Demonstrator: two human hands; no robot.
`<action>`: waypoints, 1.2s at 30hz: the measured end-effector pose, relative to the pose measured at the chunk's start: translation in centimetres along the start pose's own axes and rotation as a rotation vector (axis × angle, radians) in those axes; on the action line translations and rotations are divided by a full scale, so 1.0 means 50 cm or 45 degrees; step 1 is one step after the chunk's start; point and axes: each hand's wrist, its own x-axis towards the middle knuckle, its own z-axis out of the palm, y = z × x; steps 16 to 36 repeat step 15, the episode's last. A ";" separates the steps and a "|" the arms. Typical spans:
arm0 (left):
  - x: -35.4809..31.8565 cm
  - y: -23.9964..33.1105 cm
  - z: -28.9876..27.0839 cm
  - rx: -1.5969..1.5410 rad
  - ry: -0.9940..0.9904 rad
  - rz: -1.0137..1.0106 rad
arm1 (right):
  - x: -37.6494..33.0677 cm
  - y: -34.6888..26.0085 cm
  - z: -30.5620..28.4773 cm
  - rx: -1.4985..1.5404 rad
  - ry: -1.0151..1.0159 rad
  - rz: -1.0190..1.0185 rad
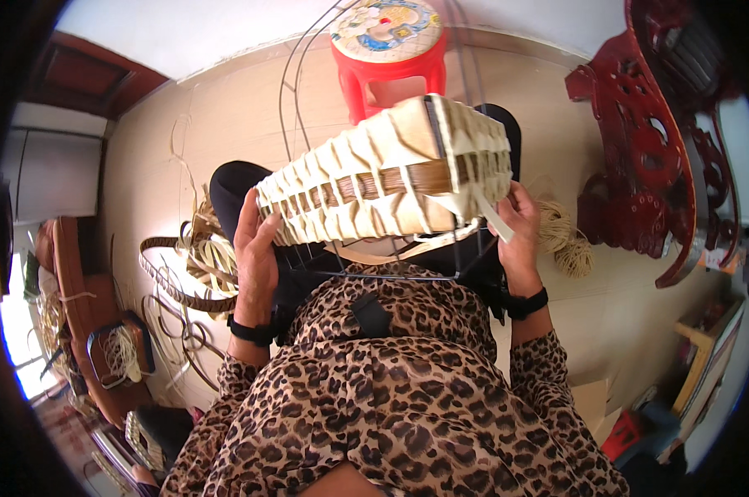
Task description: The person weaves thin white strips through a wooden and wire frame by hand, pulling the strips tight to form a basket pattern and tucking the ends into the structure.
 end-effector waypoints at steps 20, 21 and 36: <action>0.001 0.005 0.034 0.300 0.004 0.168 | -0.017 0.183 -0.275 -0.054 0.103 0.007; 0.001 0.005 0.034 0.300 0.004 0.168 | -0.017 0.183 -0.275 -0.054 0.103 0.007; 0.001 0.005 0.034 0.300 0.004 0.168 | -0.017 0.183 -0.275 -0.054 0.103 0.007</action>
